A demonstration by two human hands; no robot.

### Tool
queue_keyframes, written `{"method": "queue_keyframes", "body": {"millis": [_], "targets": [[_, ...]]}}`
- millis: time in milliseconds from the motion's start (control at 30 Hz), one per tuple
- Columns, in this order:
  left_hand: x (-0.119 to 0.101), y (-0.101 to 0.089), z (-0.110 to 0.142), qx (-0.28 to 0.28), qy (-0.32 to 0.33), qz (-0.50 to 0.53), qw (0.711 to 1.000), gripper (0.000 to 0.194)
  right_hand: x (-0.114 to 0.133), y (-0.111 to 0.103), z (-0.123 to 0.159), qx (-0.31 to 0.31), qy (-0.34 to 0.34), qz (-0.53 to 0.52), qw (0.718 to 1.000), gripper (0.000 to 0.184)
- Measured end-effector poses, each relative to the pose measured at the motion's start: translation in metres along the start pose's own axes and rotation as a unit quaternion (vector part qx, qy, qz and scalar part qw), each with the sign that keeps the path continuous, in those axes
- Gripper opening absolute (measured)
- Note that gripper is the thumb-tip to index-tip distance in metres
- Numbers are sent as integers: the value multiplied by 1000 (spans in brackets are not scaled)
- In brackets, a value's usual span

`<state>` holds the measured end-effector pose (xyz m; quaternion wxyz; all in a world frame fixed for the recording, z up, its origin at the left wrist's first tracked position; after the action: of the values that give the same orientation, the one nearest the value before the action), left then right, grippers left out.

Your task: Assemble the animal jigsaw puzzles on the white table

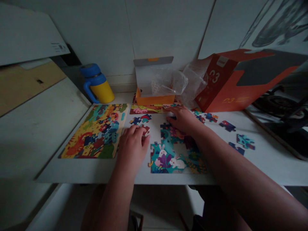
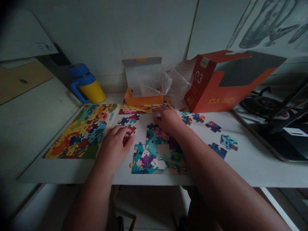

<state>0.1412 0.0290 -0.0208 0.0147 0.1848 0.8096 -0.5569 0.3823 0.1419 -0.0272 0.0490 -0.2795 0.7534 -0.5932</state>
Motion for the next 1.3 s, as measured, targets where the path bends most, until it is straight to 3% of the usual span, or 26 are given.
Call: {"method": "queue_keyframes", "body": {"millis": [100, 200, 367, 567, 633, 733, 833, 1000, 1133, 1300], "targets": [[-4, 4, 1, 26, 69, 35, 997, 20, 0, -1, -1, -19, 1, -2, 1000, 50], [-5, 8, 2, 39, 89, 30, 995, 21, -2, -2, -2, -39, 14, -7, 999, 46], [-3, 5, 2, 28, 44, -1, 999, 18, -1, -9, -3, -66, 30, -36, 997, 42], [1, 2, 0, 20, -5, -28, 999, 15, 4, -18, 2, -78, 99, -102, 987, 20], [4, 2, 0, 8, -22, -35, 999, 13, 6, -16, 4, -77, 98, -150, 981, 26], [6, 2, 0, -4, -29, -41, 999, 9, 11, -13, 5, -56, 56, -194, 978, 42], [4, 1, 0, -3, -19, -15, 1000, 7, 19, -11, 6, -37, -19, -203, 978, 34], [-6, 1, 1, 15, 41, 61, 997, 28, 33, -6, 8, 46, -133, -244, 959, 31], [-9, 6, 4, 51, 79, 88, 992, 34, 35, -2, 7, 80, -120, -208, 967, 26], [-9, 9, 4, 66, 74, 85, 991, 35, 34, -2, 6, 80, -125, -194, 970, 24]]}}
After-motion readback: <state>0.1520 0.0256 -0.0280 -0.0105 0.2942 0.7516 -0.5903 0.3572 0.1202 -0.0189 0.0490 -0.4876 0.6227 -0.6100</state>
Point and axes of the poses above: each hand's wrist, its own z-axis away from the middle knuckle, its own y-axis out of the palm, x = y × z, the point moved 2 cm from there along -z, towards the middle knuckle, and after that the axes turned 2 degrees about -z, right-handed, at the moved point
